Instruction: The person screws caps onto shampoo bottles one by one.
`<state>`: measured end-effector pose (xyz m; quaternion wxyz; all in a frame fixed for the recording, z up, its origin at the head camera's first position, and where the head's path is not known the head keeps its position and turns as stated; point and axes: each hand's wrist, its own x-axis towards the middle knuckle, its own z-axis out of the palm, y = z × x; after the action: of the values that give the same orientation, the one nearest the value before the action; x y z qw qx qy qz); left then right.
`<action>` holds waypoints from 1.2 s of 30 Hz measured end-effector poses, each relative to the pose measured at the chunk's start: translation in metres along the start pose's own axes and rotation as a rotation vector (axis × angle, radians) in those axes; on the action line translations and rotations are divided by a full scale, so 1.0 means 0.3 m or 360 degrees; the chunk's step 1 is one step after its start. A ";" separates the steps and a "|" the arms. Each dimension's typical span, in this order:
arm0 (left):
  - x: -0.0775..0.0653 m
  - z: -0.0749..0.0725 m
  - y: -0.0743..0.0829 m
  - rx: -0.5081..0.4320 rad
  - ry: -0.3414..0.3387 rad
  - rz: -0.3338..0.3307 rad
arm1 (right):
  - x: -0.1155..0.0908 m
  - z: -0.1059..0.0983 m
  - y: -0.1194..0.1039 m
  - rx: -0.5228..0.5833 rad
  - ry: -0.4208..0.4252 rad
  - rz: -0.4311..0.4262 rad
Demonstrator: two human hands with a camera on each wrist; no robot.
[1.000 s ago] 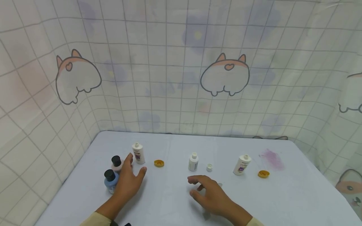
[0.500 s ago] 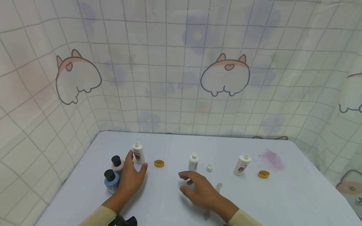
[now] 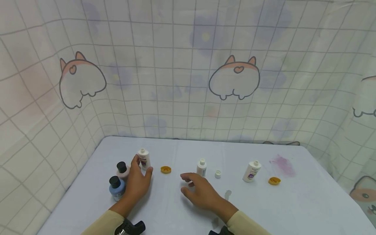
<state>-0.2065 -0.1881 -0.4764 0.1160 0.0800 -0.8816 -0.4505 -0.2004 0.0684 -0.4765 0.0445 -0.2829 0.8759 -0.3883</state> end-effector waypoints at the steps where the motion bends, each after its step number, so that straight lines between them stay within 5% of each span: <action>1: 0.003 0.002 -0.001 -0.0002 0.0001 -0.0004 | 0.006 0.002 0.001 -0.0004 0.0005 -0.0001; 36: 0.032 0.036 -0.011 0.0018 0.0143 0.0024 | 0.154 0.072 -0.017 -0.0129 0.0063 0.0170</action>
<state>-0.2187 -0.1839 -0.4840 0.1584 0.0942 -0.8786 -0.4405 -0.2303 0.0271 -0.4815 0.0364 -0.2297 0.9054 -0.3551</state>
